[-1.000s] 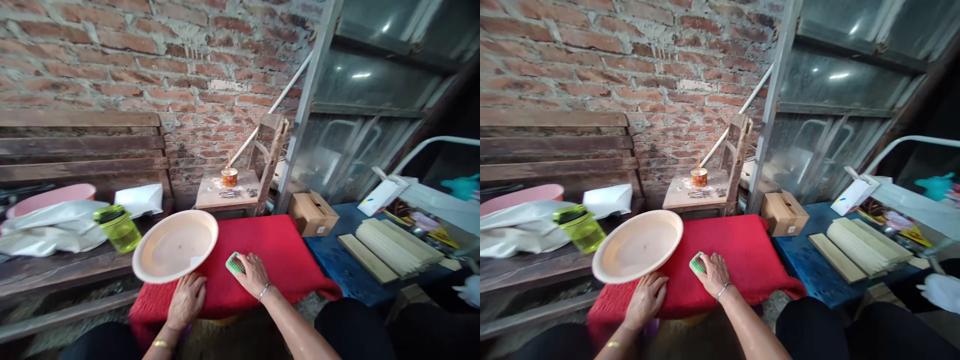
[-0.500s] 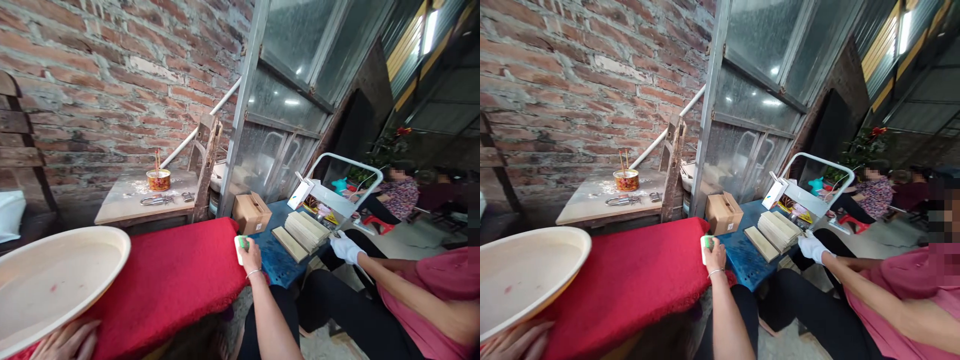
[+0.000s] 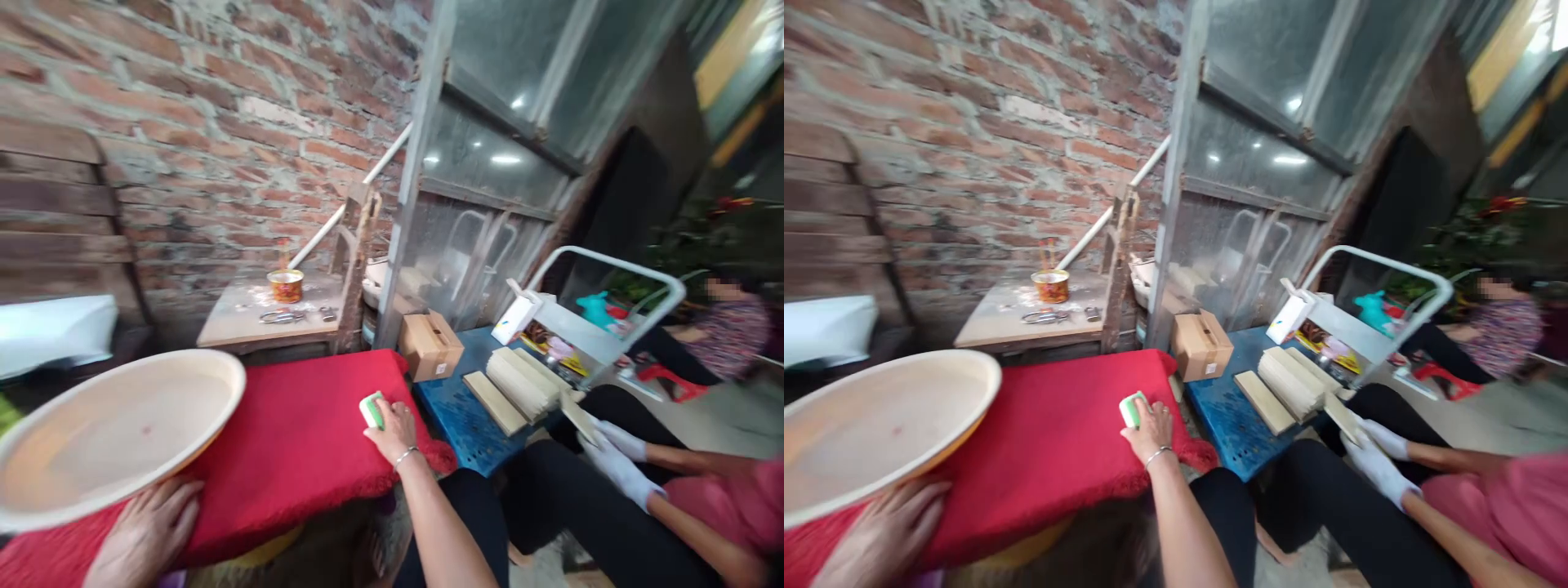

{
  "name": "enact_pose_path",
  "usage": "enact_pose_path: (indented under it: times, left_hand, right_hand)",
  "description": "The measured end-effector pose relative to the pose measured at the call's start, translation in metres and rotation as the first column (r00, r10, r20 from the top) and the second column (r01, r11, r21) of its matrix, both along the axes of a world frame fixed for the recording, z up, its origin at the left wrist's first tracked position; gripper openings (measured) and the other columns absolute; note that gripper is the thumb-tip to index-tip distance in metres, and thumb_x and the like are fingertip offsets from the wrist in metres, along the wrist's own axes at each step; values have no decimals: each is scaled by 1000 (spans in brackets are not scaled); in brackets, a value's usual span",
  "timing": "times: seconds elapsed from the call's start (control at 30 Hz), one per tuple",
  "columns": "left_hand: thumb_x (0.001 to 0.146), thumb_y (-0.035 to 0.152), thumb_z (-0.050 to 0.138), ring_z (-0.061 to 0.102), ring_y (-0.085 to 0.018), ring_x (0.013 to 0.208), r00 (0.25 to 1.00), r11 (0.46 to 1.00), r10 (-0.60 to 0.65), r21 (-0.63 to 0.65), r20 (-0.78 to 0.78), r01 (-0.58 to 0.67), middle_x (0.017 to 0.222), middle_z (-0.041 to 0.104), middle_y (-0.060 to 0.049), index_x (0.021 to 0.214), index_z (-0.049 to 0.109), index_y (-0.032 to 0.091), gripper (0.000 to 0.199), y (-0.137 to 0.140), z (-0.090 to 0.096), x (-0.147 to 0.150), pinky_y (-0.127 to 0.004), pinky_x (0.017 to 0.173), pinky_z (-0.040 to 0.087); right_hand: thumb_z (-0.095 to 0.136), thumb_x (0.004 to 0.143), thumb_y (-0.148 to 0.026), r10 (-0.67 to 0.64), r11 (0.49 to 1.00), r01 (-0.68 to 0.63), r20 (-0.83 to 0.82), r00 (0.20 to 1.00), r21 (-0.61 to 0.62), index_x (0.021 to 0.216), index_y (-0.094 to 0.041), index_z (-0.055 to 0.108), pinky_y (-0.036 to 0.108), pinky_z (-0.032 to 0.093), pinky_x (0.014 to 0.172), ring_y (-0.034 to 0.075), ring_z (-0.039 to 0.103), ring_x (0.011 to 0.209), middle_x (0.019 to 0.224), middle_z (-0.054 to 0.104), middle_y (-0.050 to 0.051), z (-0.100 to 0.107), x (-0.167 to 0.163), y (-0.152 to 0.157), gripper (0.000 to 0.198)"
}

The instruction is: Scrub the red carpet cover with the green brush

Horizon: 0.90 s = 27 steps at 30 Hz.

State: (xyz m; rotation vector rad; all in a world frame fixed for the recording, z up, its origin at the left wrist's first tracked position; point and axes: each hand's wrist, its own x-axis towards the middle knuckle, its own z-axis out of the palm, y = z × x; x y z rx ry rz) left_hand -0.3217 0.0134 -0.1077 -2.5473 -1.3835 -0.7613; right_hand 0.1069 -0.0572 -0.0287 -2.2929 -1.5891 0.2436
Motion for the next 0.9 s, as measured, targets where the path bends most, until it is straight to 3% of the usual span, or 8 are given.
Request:
enact_pose_path:
  times: [0.1,0.27,0.47,0.67,0.73,0.8,0.9]
  left_hand:
    - [92,31,44,71,-23,90,1000,998,7,67,25,-9,93,76,-5,91,74,24,31,-14,15,8,-36,86,54]
    - [93,19,45,67,-23,89,999,998,50,24,18,-51,93,72,-8,96,72,21,27,-24,31,23,-38,86,53]
    - [91,13,48,63,-24,93,996,995,86,-55,27,-84,94,68,-8,97,71,21,26,-30,35,28,-41,89,52]
    - [88,9,49,62,-24,95,996,993,88,-81,24,-86,95,67,-8,97,70,21,26,-32,37,32,-42,92,51]
    - [88,9,50,62,-24,95,996,993,90,-81,19,-88,95,67,-7,97,70,21,25,-32,37,32,-43,91,51]
    - [89,9,50,63,-25,94,996,994,89,-72,21,-87,95,67,-7,97,69,21,25,-32,35,32,-43,89,51]
    - [88,9,51,64,-25,94,996,996,83,-38,40,-82,97,67,-7,99,69,22,25,-32,32,31,-42,88,51]
  right_hand:
    - [77,75,-34,46,999,-48,73,996,20,135,-32,58,42,45,89,31,63,103,111,67,11,-7,2,-2,63]
    - [76,74,-34,46,998,-51,167,985,27,128,-28,60,35,46,80,26,65,87,93,65,6,-17,10,10,57]
    - [73,71,-38,50,999,-50,84,995,-2,133,-25,58,36,47,83,26,65,86,89,63,5,-21,18,22,64]
    - [61,79,-45,38,999,-37,-60,997,20,137,-22,55,39,50,82,28,66,88,90,68,7,-28,21,32,63]
    - [57,82,-47,63,995,-55,-83,995,88,134,-22,57,40,51,85,29,67,93,99,70,10,-24,7,37,58]
    - [55,85,-45,180,969,-161,-89,980,187,133,-23,57,40,51,89,28,66,100,110,70,10,-17,-23,43,52]
    - [54,89,-33,429,874,-407,-28,903,266,134,-26,57,39,50,94,25,64,107,120,68,8,-10,-85,53,45]
